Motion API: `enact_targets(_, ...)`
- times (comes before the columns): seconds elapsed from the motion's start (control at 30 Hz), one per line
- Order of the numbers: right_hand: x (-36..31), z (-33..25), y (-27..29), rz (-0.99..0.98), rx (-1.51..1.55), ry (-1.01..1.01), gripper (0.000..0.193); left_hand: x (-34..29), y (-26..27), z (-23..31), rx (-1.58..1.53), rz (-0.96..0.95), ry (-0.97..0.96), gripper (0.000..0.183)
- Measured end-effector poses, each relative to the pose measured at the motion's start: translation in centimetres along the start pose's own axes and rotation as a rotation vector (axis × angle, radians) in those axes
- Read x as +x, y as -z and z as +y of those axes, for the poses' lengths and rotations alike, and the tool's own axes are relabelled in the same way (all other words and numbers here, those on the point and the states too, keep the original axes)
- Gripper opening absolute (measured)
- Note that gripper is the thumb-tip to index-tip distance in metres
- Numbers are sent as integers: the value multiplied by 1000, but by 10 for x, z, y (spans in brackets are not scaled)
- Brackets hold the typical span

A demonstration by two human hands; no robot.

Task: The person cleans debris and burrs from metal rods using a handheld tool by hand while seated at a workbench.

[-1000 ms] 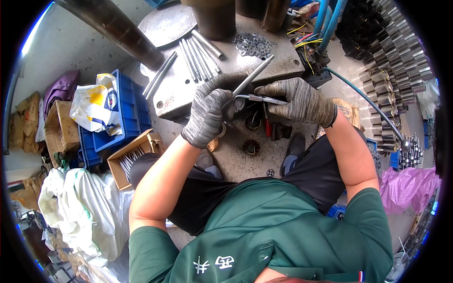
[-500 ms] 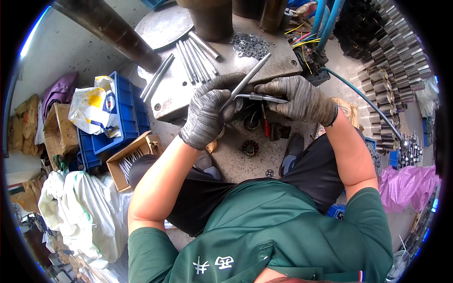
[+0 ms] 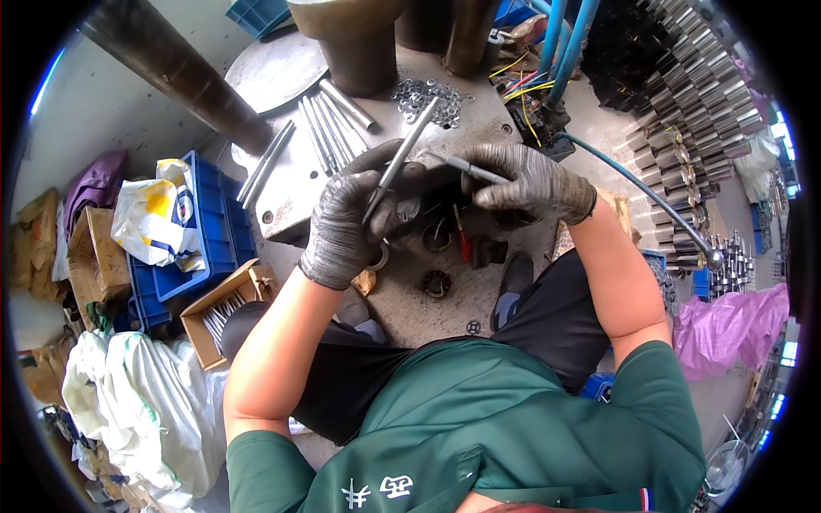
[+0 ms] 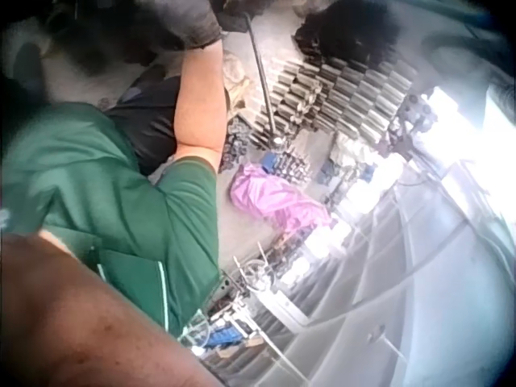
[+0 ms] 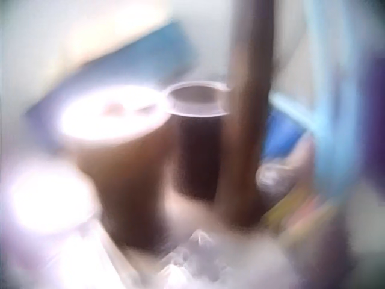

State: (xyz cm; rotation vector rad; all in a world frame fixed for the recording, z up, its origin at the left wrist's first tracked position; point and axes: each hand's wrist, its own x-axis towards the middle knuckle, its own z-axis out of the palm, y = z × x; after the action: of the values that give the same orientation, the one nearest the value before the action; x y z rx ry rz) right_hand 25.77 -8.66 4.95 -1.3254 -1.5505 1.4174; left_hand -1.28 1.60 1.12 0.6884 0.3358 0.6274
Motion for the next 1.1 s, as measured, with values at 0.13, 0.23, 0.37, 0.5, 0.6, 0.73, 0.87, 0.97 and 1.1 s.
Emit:
enact_targets(0.13,11,15,22,434,-682,69,37,-4,8,5,-26,-41,28,70)
enact_targets(0.23,17,18,37,514,-1021,51,34,-8,-1,7,25,-19,16,69)
enact_targets(0.37,28,32,46,555,-1150,169,33,-12,-11,9,122,31,14,71)
enact_targets(0.5,45,42,50,491,-1250,53,37,-11,-12,10,172,54,1,71)
enact_targets(0.6,53,50,54,489,-1293,81,44,-6,-6,4,186,74,9,70)
enact_targets(0.73,56,42,50,428,-1266,22,40,-7,3,1,153,87,6,71)
enact_targets(0.87,44,36,34,399,-1257,77,30,-7,4,-1,33,119,13,70)
enact_targets(0.97,33,43,18,457,-1265,214,17,-7,1,4,18,93,-2,71)
enact_targets(1.1,30,52,10,486,-1299,315,18,-6,-4,5,-7,108,-19,71)
